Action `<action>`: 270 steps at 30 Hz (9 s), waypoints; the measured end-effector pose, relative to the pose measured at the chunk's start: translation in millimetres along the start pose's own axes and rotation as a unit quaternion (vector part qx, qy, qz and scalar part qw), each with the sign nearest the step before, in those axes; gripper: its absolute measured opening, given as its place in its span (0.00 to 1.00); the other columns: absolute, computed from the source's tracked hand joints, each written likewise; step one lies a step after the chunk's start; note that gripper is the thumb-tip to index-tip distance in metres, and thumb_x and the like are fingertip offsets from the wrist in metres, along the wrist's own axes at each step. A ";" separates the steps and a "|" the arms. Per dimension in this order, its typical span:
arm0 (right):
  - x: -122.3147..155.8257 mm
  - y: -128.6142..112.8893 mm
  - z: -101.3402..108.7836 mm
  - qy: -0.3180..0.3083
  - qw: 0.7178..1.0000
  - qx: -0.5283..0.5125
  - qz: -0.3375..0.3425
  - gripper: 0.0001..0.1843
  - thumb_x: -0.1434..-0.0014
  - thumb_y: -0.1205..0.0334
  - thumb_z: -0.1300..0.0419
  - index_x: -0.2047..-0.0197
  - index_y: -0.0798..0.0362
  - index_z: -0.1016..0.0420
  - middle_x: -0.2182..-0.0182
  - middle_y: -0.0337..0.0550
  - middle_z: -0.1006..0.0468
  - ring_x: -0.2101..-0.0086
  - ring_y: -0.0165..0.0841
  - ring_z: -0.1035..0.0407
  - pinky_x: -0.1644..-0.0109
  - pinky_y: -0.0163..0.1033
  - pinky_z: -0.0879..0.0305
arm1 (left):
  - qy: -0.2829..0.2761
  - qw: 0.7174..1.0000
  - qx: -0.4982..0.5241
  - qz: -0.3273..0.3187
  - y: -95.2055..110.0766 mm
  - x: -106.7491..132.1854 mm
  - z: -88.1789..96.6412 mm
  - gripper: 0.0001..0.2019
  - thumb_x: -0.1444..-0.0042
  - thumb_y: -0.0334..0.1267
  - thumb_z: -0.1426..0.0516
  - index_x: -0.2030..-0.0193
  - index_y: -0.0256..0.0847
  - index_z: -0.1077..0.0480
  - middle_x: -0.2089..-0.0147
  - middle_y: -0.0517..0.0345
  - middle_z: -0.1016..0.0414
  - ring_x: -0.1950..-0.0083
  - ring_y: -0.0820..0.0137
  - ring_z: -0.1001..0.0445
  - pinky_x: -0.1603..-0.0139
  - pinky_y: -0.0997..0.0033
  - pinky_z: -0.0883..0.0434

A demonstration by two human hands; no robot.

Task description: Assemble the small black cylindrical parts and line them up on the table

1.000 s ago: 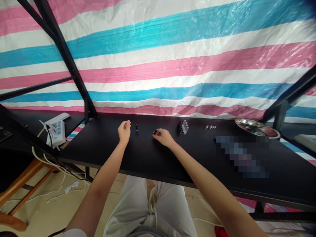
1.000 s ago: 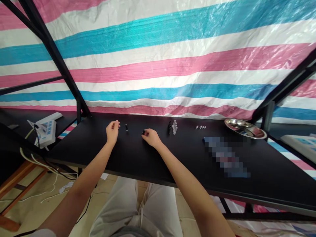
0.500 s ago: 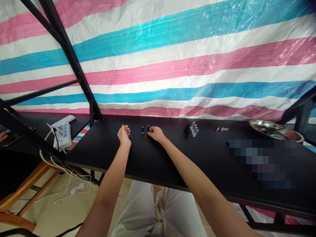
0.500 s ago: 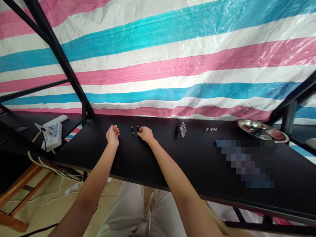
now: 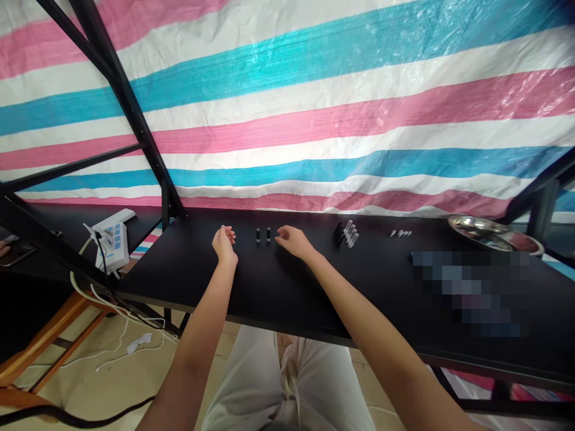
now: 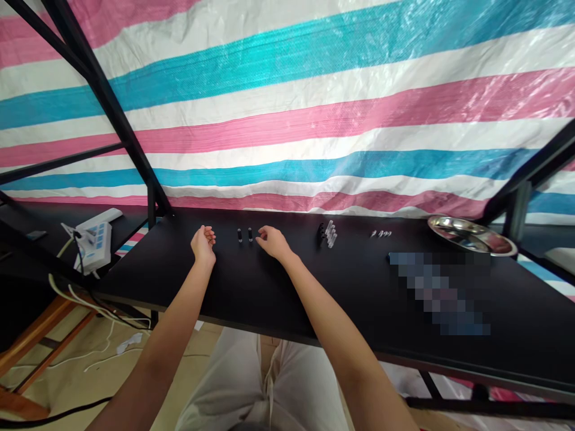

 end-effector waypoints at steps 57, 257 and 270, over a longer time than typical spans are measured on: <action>79.6 111.7 108.1 0.150 0.923 0.178 -0.305 0.13 0.49 0.55 0.43 0.63 0.51 0.24 0.64 0.45 0.23 0.60 0.40 0.32 0.56 0.45 0.44 | -0.412 0.741 -0.360 -0.390 -42.3 106.7 -82.4 0.04 0.44 0.34 0.45 0.62 0.40 0.31 0.65 0.58 0.27 0.66 0.72 0.30 0.59 0.71 0.32; 62.8 18.6 49.2 0.026 0.928 0.337 0.157 0.06 0.43 0.66 0.48 0.69 0.55 0.31 0.71 0.46 0.26 0.67 0.35 0.38 0.64 0.39 0.54 | -0.428 0.721 -0.392 -0.378 -37.6 104.5 -70.3 0.05 0.46 0.35 0.44 0.62 0.40 0.29 0.67 0.58 0.27 0.65 0.71 0.30 0.59 0.70 0.32; 34.7 38.7 29.9 0.041 0.994 0.104 -0.019 0.05 0.48 0.61 0.42 0.69 0.53 0.28 0.73 0.40 0.26 0.71 0.30 0.34 0.66 0.34 0.45 | -0.242 0.871 -0.230 -0.361 -8.8 91.0 -59.2 0.14 0.40 0.43 0.52 0.67 0.39 0.29 0.69 0.54 0.27 0.66 0.71 0.30 0.61 0.71 0.33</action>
Point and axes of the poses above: each hand's wrist, its own x-axis away from the middle knuckle, its own z-axis out of the back of the hand, y = z × x, the point moved 3 cm from there along -x, towards the middle knuckle
